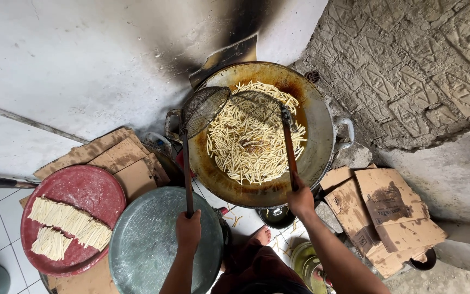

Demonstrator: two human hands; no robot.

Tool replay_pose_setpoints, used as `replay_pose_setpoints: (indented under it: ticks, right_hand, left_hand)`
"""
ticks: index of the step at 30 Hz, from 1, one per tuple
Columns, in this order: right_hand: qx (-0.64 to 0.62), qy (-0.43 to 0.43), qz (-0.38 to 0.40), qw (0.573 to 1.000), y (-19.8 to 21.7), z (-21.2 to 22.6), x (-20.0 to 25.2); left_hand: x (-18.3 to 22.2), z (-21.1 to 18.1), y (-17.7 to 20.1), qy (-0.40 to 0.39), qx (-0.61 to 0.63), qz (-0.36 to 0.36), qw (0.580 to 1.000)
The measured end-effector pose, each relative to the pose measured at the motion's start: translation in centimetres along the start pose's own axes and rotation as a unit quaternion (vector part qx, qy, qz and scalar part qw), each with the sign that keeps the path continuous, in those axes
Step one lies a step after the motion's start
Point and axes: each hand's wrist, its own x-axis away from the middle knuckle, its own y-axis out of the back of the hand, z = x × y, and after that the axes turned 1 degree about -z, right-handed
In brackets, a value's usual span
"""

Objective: Frying a large batch of noodles in a wok using a spider strainer to stir and flip them for even cooking.

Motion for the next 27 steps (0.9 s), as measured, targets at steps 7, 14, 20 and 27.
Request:
replay_pose_setpoints:
  ticks: [7, 14, 20, 27]
  right_hand:
    - [0.117, 0.025, -0.005, 0.993, 0.2, -0.6, -11.5]
    - [0.146, 0.011, 0.003, 0.989, 3.1, -2.5, -4.8]
    - [0.109, -0.002, -0.007, 0.994, 4.4, -0.2, -1.9]
    - [0.092, 0.028, -0.038, 0.995, 3.9, -2.2, 1.9]
  left_hand:
    - [2.7, -1.3, 0.2, 0.015, 0.022, 0.000, 1.000]
    - [4.7, -1.6, 0.6, 0.035, 0.029, -0.002, 0.999]
    - [3.0, 0.0, -0.5, 0.004, 0.032, -0.007, 0.999]
    - [1.8, 0.9, -1.2, -0.031, -0.006, -0.002, 0.999]
